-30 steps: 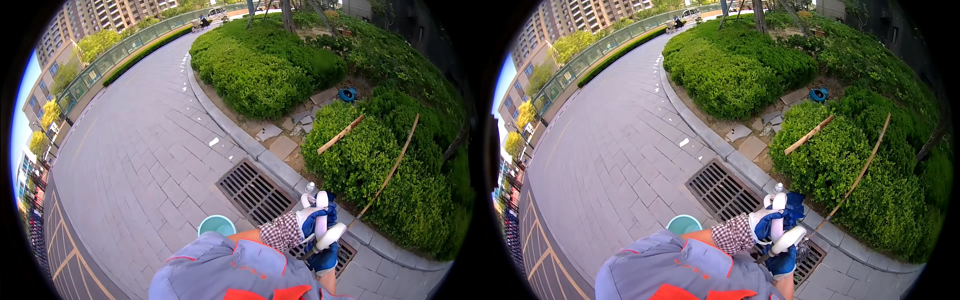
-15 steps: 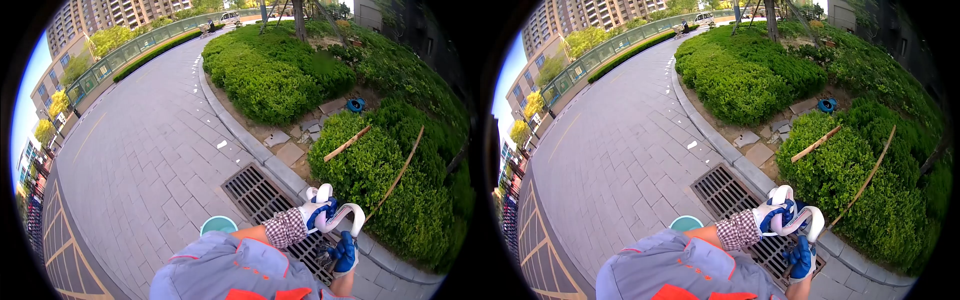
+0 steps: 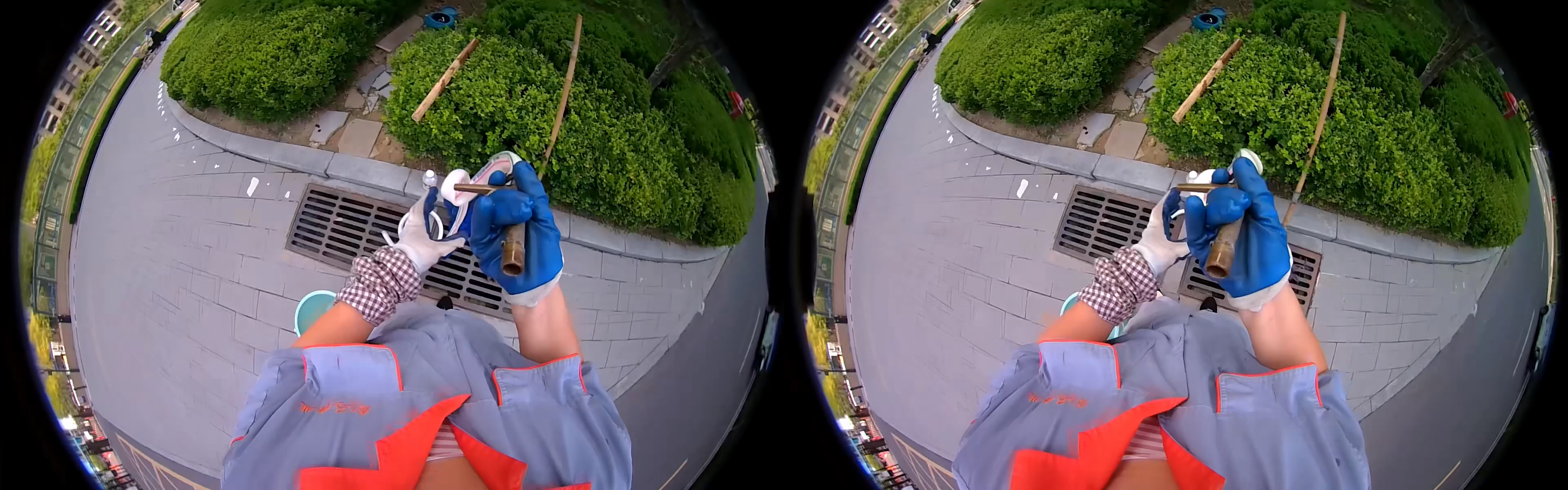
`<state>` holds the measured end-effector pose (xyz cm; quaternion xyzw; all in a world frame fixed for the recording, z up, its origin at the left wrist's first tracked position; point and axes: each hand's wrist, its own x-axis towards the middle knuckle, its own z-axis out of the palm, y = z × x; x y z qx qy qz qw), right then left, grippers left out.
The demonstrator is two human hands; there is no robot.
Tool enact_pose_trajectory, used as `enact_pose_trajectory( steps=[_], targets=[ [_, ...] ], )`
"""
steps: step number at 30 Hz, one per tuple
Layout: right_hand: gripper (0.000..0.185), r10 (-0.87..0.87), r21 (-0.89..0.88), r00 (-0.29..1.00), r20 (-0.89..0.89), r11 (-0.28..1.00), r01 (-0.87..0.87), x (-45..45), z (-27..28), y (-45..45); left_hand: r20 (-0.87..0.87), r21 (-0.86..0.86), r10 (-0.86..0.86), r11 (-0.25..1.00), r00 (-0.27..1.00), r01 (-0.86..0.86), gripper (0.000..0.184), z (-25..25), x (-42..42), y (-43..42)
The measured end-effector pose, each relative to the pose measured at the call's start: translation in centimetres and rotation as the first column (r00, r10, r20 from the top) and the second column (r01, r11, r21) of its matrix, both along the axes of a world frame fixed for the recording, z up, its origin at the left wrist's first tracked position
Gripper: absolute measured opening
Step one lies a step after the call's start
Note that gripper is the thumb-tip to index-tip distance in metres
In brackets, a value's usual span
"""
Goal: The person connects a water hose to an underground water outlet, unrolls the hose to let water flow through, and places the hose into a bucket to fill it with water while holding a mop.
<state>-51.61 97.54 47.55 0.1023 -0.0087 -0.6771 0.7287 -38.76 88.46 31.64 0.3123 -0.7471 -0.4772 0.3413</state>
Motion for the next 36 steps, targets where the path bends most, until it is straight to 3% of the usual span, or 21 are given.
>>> enact_pose_trajectory(
  steps=[3, 4, 6, 9, 10, 12, 14, 17, 19, 20, 21, 22, 23, 25, 26, 27, 28, 30, 32, 34, 36],
  targets=[
    [0.035, 0.06, 0.036, 0.998, -0.036, 0.998, -0.059, 3.0, 0.8, -0.4, 0.505, -0.578, 0.29, 0.813, 0.813, 0.068, 0.087, 2.2, -2.0, -0.5],
    [0.038, 0.094, 0.01, 0.992, -0.088, 0.996, -0.094, 3.6, 0.9, -0.2, 0.362, -0.733, 0.373, 0.68, 0.854, 0.014, 0.072, 1.6, -2.9, -1.4],
    [0.039, 0.155, -0.054, 0.981, -0.118, 0.985, -0.162, 4.8, 0.7, 0.0, 0.109, -0.427, 0.174, 0.897, 0.979, -0.112, 0.057, 0.4, -4.1, -3.0],
    [0.037, 0.094, -0.081, 0.93, -0.355, 0.988, -0.131, 6.1, 2.2, -0.4, -0.2, -0.18, 0.051, 0.98, 0.978, -0.088, 0.043, 1.9, -4.0, -5.4],
    [0.038, 0.093, 0.07, 0.84, -0.534, 0.995, -0.065, 6.3, 2.9, -0.3, -0.288, -0.109, 0.001, 0.993, 0.958, -0.034, 0.039, 2.5, -4.9, -5.6],
    [0.04, 0.21, 0.079, 0.54, -0.815, 0.963, -0.257, 4.8, 3.8, 0.2, -0.447, 0.053, -0.096, 0.99, 0.889, 0.134, 0.033, 3.9, -6.8, -4.9],
    [0.042, 0.002, -0.021, 0.272, -0.962, 0.996, -0.084, 2.4, 2.5, 1.1, -0.581, 0.241, -0.023, 0.95, 0.814, 0.198, 0.028, 8.8, -5.1, -5.0],
    [0.044, -0.159, -0.105, 0.117, -0.98, 0.921, 0.375, -1.3, -1.9, 0.6, -0.728, 0.528, 0.246, 0.797, 0.64, 0.293, 0.043, 14.3, -2.5, -5.4],
    [0.055, -0.159, -0.182, -0.09, -0.983, 0.891, 0.416, -3.4, -7.0, -0.6, -0.819, 0.556, 0.258, 0.58, 0.513, 0.596, 0.049, 15.2, -0.5, -7.4],
    [0.064, 0.014, -0.093, -0.29, -0.957, 0.932, 0.352, -3.7, -8.7, -0.9, -0.836, 0.512, 0.17, 0.582, 0.522, 0.631, 0.049, 15.4, 0.4, -8.1],
    [0.075, 0.055, -0.005, -0.245, -0.968, 0.971, 0.239, -3.4, -9.9, -1.3, -0.856, 0.464, 0.098, 0.579, 0.508, 0.67, 0.049, 16.1, 0.6, -8.0],
    [0.086, 0.229, 0.164, -0.402, -0.886, 0.968, 0.191, -2.8, -10.2, -1.5, -0.872, 0.415, 0.026, 0.569, 0.489, 0.71, 0.049, 17.0, 0.7, -7.4],
    [0.095, 0.264, 0.203, -0.599, -0.756, 0.964, 0.17, -2.3, -12.5, -2.2, -0.859, 0.381, -0.054, 0.596, 0.509, 0.707, 0.048, 17.8, 0.5, -6.4],
    [0.095, 0.188, 0.097, -0.693, -0.696, 0.981, 0.168, -0.7, -15.4, -3.6, -0.827, 0.294, -0.233, 0.596, 0.512, 0.747, 0.047, 18.0, 0.2, -5.0],
    [0.085, 0.168, 0.077, -0.623, -0.764, 0.982, 0.171, -0.1, -16.6, -4.4, -0.842, 0.272, -0.258, 0.557, 0.474, 0.785, 0.047, 17.8, 0.2, -4.6],
    [0.067, 0.141, 0.108, -0.341, -0.929, 0.987, 0.115, 0.1, -15.3, -4.1, -0.863, 0.251, -0.248, 0.547, 0.441, 0.798, 0.048, 17.5, 0.2, -4.3],
    [0.051, 0.194, 0.16, -0.3, -0.934, 0.978, 0.132, 0.2, -19.6, -5.6, -0.856, 0.269, -0.235, 0.557, 0.46, 0.786, 0.047, 17.4, 0.4, -3.8],
    [0.044, 0.179, 0.122, -0.346, -0.921, 0.976, 0.181, -0.5, -19.0, -5.0, -0.859, 0.231, -0.263, 0.565, 0.438, 0.792, 0.045, 16.1, 0.7, -3.9],
    [0.046, 0.222, 0.099, -0.41, -0.885, 0.949, 0.301, -1.7, -18.4, -4.7, -0.89, 0.137, -0.338, 0.439, 0.305, 0.888, 0.039, 13.9, 1.7, -4.9],
    [0.043, 0.343, 0.204, -0.357, -0.869, 0.905, 0.373, -3.0, -12.8, -4.1, -0.812, 0.256, -0.279, 0.621, 0.513, 0.741, 0.038, 10.8, 3.6, -5.2],
    [0.043, 0.189, -0.001, -0.308, -0.932, 0.851, 0.526, -3.5, -11.8, -4.3, -0.711, 0.497, 0.002, 0.709, 0.704, 0.5, 0.038, 6.7, 4.9, -5.1]
  ],
)
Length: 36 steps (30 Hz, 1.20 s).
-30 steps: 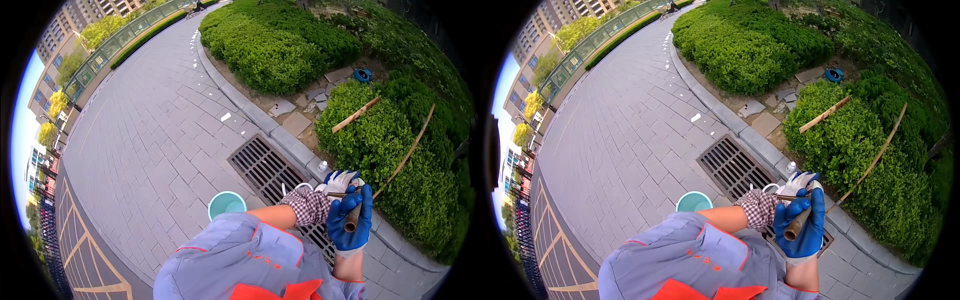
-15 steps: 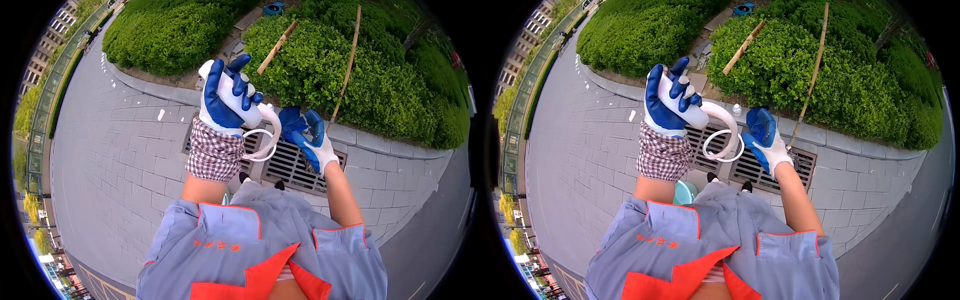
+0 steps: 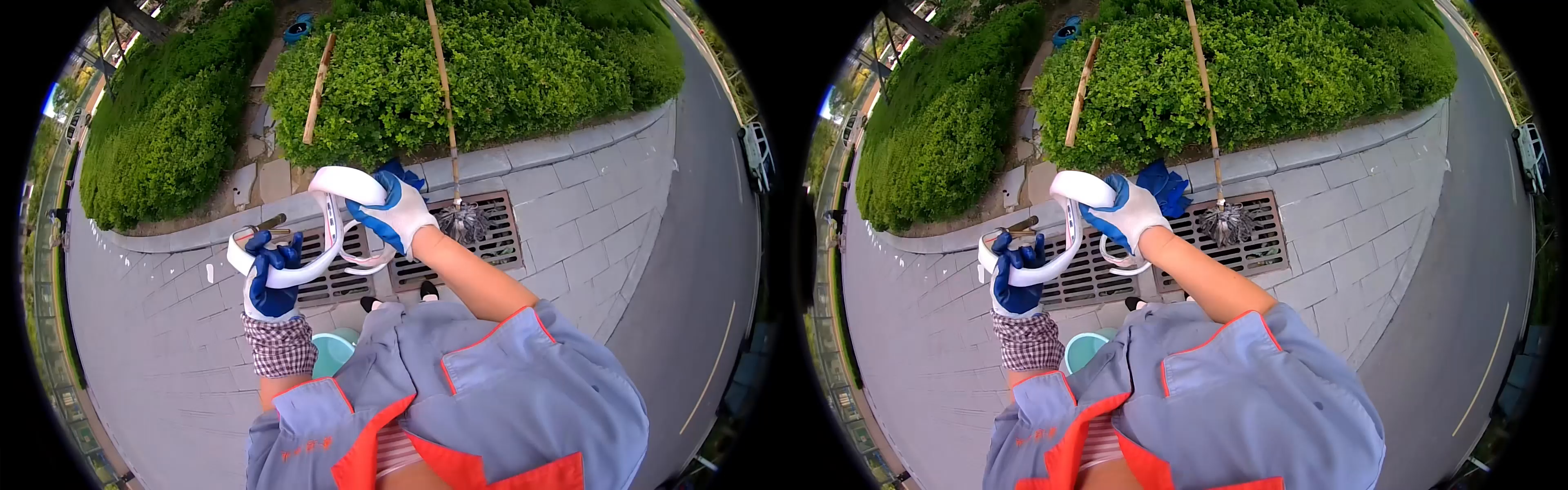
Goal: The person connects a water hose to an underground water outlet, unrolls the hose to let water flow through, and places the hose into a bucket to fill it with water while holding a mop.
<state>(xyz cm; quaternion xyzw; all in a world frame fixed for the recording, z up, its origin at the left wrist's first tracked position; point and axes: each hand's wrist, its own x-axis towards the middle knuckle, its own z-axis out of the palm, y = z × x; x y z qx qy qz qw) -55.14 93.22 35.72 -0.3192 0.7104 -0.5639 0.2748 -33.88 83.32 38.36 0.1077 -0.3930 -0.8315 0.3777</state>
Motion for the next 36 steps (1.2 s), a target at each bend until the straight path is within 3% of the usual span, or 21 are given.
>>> enact_pose_trajectory(
  steps=[2, 3, 4, 5, 7, 8, 10, 12, 16, 18, 20, 21, 23, 26, 29, 30, 31, 32, 33, 34, 36],
  targets=[
    [0.044, 0.097, 0.041, 0.964, -0.247, 0.995, -0.09, 0.7, 5.2, 1.6, 0.029, 0.35, 0.015, 0.936, 0.999, -0.024, 0.043, -4.8, -0.1, -0.4],
    [0.044, 0.154, 0.07, 0.92, -0.361, 0.988, -0.138, 1.5, 7.6, 2.5, -0.038, 0.64, -0.096, 0.762, 0.995, 0.098, 0.042, -9.1, 0.5, -1.7],
    [0.041, 0.345, 0.183, 0.83, -0.438, 0.938, -0.293, 2.8, 8.8, 3.1, 0.071, 0.665, -0.273, 0.73, 0.959, 0.159, 0.038, -7.5, -1.1, -0.1],
    [0.039, 0.431, 0.169, 0.771, -0.469, 0.9, -0.401, 4.6, 8.3, 3.5, 0.087, 0.704, -0.388, 0.675, 0.918, 0.218, 0.04, -6.7, -2.4, 1.0],
    [0.035, 0.557, 0.18, 0.642, -0.527, 0.811, -0.556, 7.2, 7.2, 4.0, 0.036, 0.784, -0.411, 0.577, 0.911, 0.229, 0.043, -6.5, -3.7, 2.5],
    [0.033, 0.602, 0.204, 0.58, -0.548, 0.769, -0.605, 7.7, 6.8, 4.5, 0.025, 0.81, -0.365, 0.553, 0.931, 0.195, 0.044, -6.5, -4.0, 2.7],
    [0.034, 0.623, 0.207, 0.618, -0.48, 0.765, -0.61, 7.3, 7.7, 5.6, 0.026, 0.847, -0.221, 0.523, 0.975, 0.096, 0.048, -6.4, -3.9, 1.6],
    [0.039, 0.74, 0.412, 0.589, -0.324, 0.671, -0.617, 5.9, 8.9, 5.9, 0.052, 0.879, -0.021, 0.476, 0.998, -0.036, 0.051, -6.5, -3.0, -0.7],
    [0.038, 0.641, 0.448, 0.665, -0.383, 0.758, -0.473, 4.0, 5.5, 7.2, 0.056, 0.884, 0.318, 0.425, 0.946, -0.195, 0.058, -5.6, 0.8, -6.1],
    [0.034, 0.692, 0.524, 0.642, -0.331, 0.7, -0.484, 4.2, 5.1, 7.7, -0.158, 0.801, 0.258, 0.597, 0.953, -0.029, 0.053, -6.3, 4.1, -9.2],
    [0.033, 0.695, 0.5, 0.634, -0.34, 0.704, -0.504, 4.3, 2.8, 7.8, -0.168, 0.53, 0.075, 0.847, 0.983, 0.026, 0.051, -1.4, 4.7, -8.9],
    [0.031, 0.65, 0.414, 0.7, -0.296, 0.747, -0.519, 4.3, 1.0, 7.7, -0.308, 0.605, 0.137, 0.792, 0.941, 0.083, 0.049, 0.5, 4.8, -9.1],
    [0.029, 0.643, 0.407, 0.738, -0.206, 0.742, -0.533, 4.5, -1.3, 6.9, -0.249, 0.357, 0.234, 0.924, 0.94, -0.136, 0.048, 6.0, 3.5, -6.1],
    [0.028, 0.661, 0.333, 0.739, -0.132, 0.731, -0.595, 5.9, -4.8, 5.1, -0.285, -0.035, 0.14, 0.987, 0.948, -0.156, 0.047, 13.1, 4.0, -4.4],
    [0.027, 0.69, 0.395, 0.719, -0.083, 0.685, -0.612, 7.1, -8.6, 4.0, -0.299, -0.189, 0.095, 0.97, 0.95, -0.156, 0.051, 21.2, 5.6, -2.9],
    [0.027, 0.67, 0.439, 0.742, -0.022, 0.673, -0.595, 7.0, -9.9, 4.1, -0.276, -0.252, 0.005, 0.965, 0.961, -0.077, 0.043, 23.9, 6.9, -3.1],
    [0.029, 0.688, 0.432, 0.726, -0.007, 0.657, -0.618, 6.7, -12.5, 4.2, -0.228, -0.823, 0.243, 0.47, 0.943, -0.32, 0.022, 26.2, 7.4, -3.7],
    [0.027, 0.636, 0.456, 0.772, -0.014, 0.691, -0.561, 6.2, -13.2, 4.4, -0.344, -0.924, 0.43, -0.312, 0.835, -0.221, 0.017, 28.2, 7.7, -4.4],
    [0.026, 0.611, 0.497, 0.792, -0.025, 0.694, -0.52, 5.8, -14.6, 4.8, -0.542, -0.49, 0.449, -0.856, 0.711, 0.166, 0.036, 29.3, 8.3, -5.2],
    [0.025, 0.587, 0.533, 0.809, -0.035, 0.695, -0.482, 5.4, -16.3, 5.2, -0.707, -0.394, 0.24, -0.915, 0.665, -0.089, 0.036, 29.5, 8.5, -7.5],
    [0.025, 0.51, 0.548, 0.857, -0.071, 0.738, -0.394, 4.8, -18.4, 5.4, -0.698, -0.376, 0.179, -0.916, 0.694, -0.141, 0.038, 30.1, 8.7, -8.6]
  ],
)
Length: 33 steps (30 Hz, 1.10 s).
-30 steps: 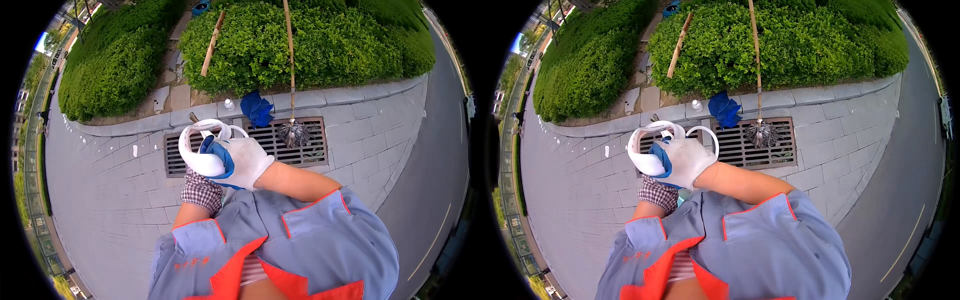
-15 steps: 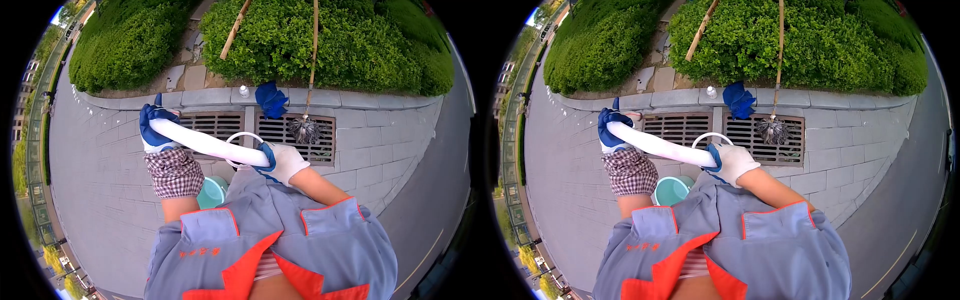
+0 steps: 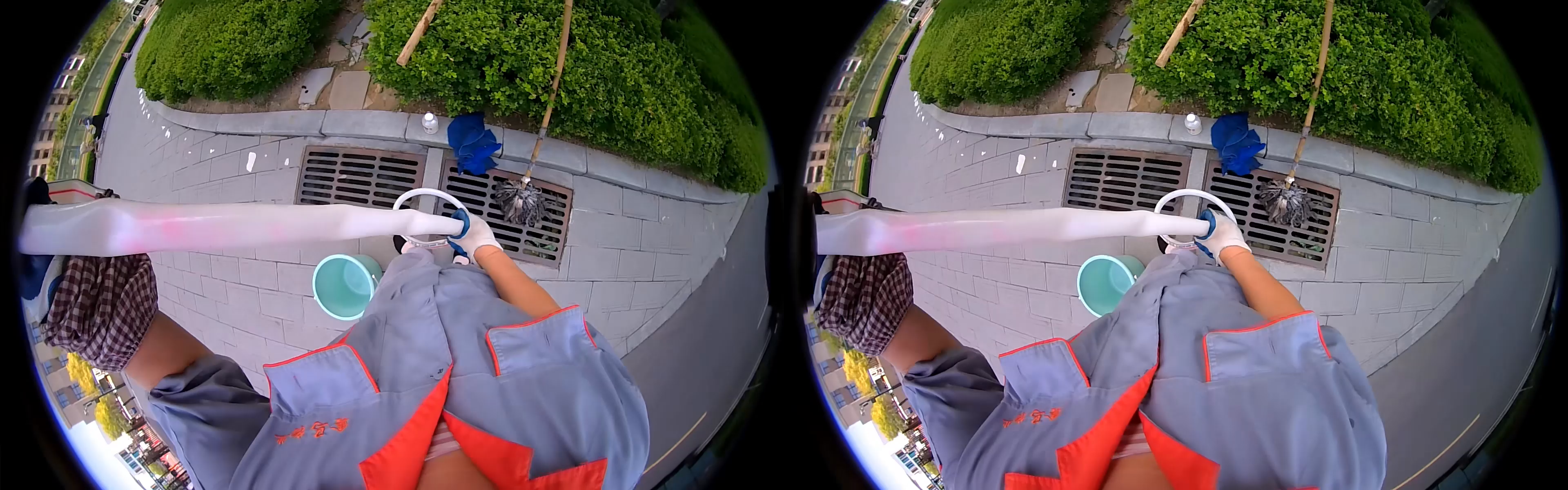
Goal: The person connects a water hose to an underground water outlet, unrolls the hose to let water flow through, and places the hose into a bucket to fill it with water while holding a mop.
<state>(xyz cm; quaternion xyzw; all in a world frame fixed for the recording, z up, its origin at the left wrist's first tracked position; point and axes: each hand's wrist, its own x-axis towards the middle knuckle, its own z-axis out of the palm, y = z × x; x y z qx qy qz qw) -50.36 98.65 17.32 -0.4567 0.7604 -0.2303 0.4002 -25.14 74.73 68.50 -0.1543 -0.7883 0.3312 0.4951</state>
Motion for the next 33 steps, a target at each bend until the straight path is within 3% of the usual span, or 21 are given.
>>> enact_pose_trajectory(
  steps=[1, 2, 4, 5, 6, 7, 9, 10, 12, 14, 19, 23, 27, 31, 33],
  targets=[
    [0.027, -0.049, -0.059, 0.997, -0.058, 0.997, 0.046, -0.1, -0.6, 0.0, -0.103, 0.039, 0.093, 0.995, 0.99, -0.089, 0.039, -0.9, -0.3, 0.8],
    [0.029, -0.116, -0.055, 0.992, -0.041, 0.992, 0.114, -0.5, -1.5, 0.9, -0.141, -0.018, -0.049, 0.999, 0.989, 0.047, 0.04, -0.4, -0.2, -0.3],
    [0.031, -0.269, -0.003, 0.96, 0.076, 0.963, 0.27, -2.1, -4.4, 2.4, -0.116, -0.102, -0.042, 0.994, 0.992, 0.031, 0.041, 1.6, 2.1, -1.1],
    [0.031, -0.266, -0.024, 0.964, -0.002, 0.964, 0.266, -2.9, -5.6, 2.5, -0.101, -0.145, 0.022, 0.989, 0.995, -0.037, 0.042, 1.0, 1.9, -0.2],
    [0.029, -0.328, 0.026, 0.944, 0.045, 0.945, 0.327, -3.7, -6.7, 2.5, -0.021, -0.158, 0.1, 0.982, 0.995, -0.102, 0.042, 1.4, 2.8, -0.4],
    [0.028, -0.386, -0.08, 0.921, 0.059, 0.917, 0.39, -4.0, -6.2, 2.9, 0.017, -0.139, 0.157, 0.978, 0.988, -0.153, 0.041, 1.6, 4.2, -0.9],
    [0.028, -0.556, -0.028, 0.818, 0.147, 0.825, 0.565, -4.2, -3.9, 3.2, 0.066, -0.109, 0.264, 0.961, 0.962, -0.256, 0.038, 2.0, 7.6, -2.4],
    [0.028, -0.546, -0.147, 0.836, 0.056, 0.824, 0.548, -4.8, -4.2, 3.0, 0.08, -0.08, 0.318, 0.947, 0.945, -0.312, 0.036, 2.2, 9.8, -3.7],
    [0.032, -0.613, -0.204, 0.75, 0.247, 0.724, 0.659, -6.8, -5.3, 2.8, 0.12, -0.019, 0.446, 0.894, 0.887, -0.447, 0.032, 2.0, 14.2, -7.4],
    [0.031, -0.655, -0.364, 0.741, 0.147, 0.661, 0.656, -9.4, -3.6, 1.8, 0.16, 0.063, 0.567, 0.811, 0.808, -0.582, 0.028, 1.1, 18.7, -12.6],
    [0.026, -0.76, -0.502, 0.645, 0.076, 0.53, 0.683, -12.5, 9.7, -4.3, 0.267, 0.251, 0.746, 0.557, 0.61, -0.792, 0.019, -3.1, 28.5, -25.8],
    [0.027, -0.713, -0.609, 0.694, -0.102, 0.596, 0.523, -14.2, 15.1, -10.0, 0.357, 0.344, 0.745, 0.456, 0.563, -0.821, 0.014, -4.9, 30.2, -35.2],
    [0.032, -0.665, -0.389, 0.691, -0.283, 0.738, 0.551, -14.1, 17.5, -14.7, 0.392, 0.414, 0.686, 0.464, 0.613, -0.783, 0.012, -4.7, 27.6, -41.8],
    [0.022, -0.7, -0.376, 0.611, -0.37, 0.714, 0.59, -14.9, 15.1, -17.4, 0.387, 0.513, 0.565, 0.525, 0.728, -0.68, 0.016, -4.9, 22.8, -46.3],
    [0.019, -0.76, -0.343, 0.577, -0.3, 0.65, 0.678, -16.8, 13.9, -18.8, 0.385, 0.636, 0.412, 0.531, 0.826, -0.56, 0.019, -4.3, 18.6, -49.1]
  ],
)
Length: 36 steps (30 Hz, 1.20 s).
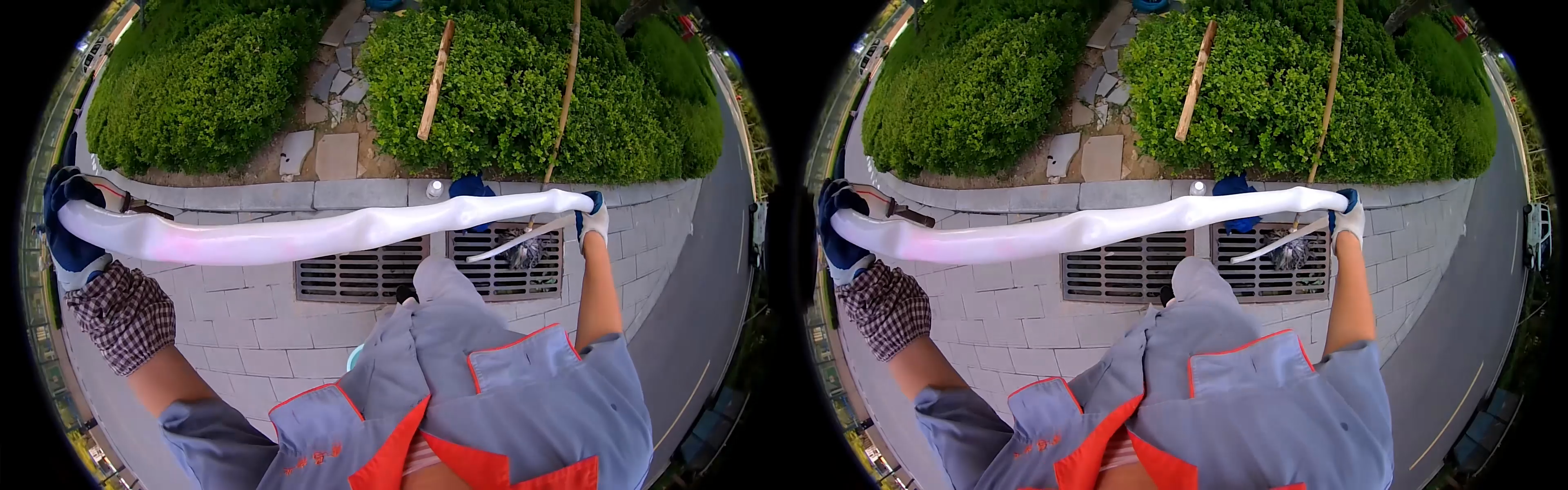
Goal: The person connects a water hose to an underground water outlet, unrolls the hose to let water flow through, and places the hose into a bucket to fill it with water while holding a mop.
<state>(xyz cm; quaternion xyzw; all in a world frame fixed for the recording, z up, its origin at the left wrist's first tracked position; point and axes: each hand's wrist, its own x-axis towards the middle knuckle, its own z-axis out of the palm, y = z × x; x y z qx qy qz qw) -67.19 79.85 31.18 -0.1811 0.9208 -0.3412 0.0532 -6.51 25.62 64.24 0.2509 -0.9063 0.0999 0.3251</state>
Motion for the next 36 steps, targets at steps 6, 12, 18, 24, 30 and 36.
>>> enact_pose_trajectory(
  steps=[6, 12, 18, 24, 30, 36],
  targets=[
    [0.017, -0.172, -0.007, 0.984, 0.037, 0.985, 0.172, -8.4, -4.8, -5.4, -0.768, 0.613, -0.068, 0.209, 0.636, 0.762, 0.035, -2.3, -12.6, -5.2],
    [0.006, -0.178, -0.45, 0.948, 0.263, 0.847, 0.283, -23.1, -14.8, -15.3, -0.789, 0.612, 0.035, -0.036, 0.613, 0.79, 0.034, -3.5, -25.1, -14.9],
    [0.013, -0.227, -0.599, 0.733, 0.641, 0.449, 0.663, -28.0, -13.3, -38.1, -0.739, 0.458, 0.23, -0.516, 0.633, 0.723, 0.055, -0.4, -37.7, -27.4],
    [0.051, -0.374, 0.154, 0.726, 0.577, 0.923, 0.352, -27.4, -11.2, -56.6, -0.748, 0.387, 0.249, -0.59, 0.616, 0.709, 0.052, 0.2, -48.9, -38.3],
    [0.056, 0.093, -0.159, 0.593, 0.799, 0.986, 0.059, -11.9, -10.4, -65.0, -0.563, 0.781, 0.09, -0.27, 0.822, 0.564, 0.045, -4.5, -55.4, -44.0],
    [0.055, -0.028, -0.034, 0.477, 0.878, 0.992, 0.121, -5.7, -13.9, -63.0, -0.413, 0.844, 0.022, -0.366, 0.91, 0.392, 0.044, -10.1, -60.2, -52.5]
  ],
)
